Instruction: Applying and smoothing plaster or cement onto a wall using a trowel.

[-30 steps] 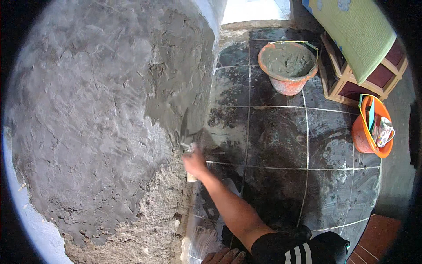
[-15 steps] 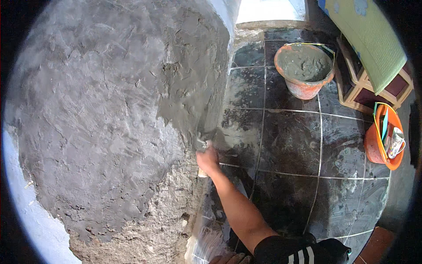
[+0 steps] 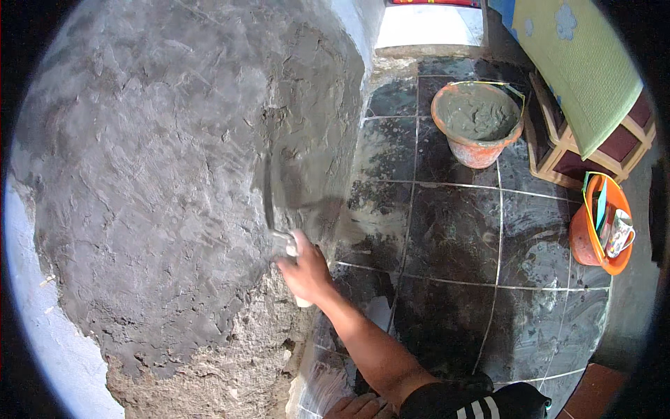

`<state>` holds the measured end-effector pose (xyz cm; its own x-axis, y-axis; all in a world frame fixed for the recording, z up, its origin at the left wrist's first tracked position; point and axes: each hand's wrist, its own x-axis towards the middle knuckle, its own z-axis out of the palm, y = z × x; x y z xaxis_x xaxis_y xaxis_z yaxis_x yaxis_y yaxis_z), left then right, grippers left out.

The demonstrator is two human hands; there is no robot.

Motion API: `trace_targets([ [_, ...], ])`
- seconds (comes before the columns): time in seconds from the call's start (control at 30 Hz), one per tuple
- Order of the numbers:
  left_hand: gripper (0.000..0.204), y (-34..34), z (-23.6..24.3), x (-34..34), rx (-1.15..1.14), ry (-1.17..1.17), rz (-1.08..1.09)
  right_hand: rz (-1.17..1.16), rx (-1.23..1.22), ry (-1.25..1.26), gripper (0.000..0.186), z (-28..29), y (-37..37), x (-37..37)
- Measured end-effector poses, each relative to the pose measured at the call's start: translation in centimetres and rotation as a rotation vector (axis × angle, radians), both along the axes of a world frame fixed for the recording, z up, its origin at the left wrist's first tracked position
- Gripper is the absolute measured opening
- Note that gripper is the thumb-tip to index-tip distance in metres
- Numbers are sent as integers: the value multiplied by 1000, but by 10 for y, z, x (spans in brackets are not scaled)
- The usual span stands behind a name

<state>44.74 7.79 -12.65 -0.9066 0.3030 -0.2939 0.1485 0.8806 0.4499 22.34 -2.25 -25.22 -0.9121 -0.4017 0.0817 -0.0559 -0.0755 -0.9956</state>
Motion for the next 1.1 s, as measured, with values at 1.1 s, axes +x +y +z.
trace_targets([
  [1.1, 32, -5, 32, 48, -56, -65, 199, -223, -48, -659, 40, -257, -54, -85],
])
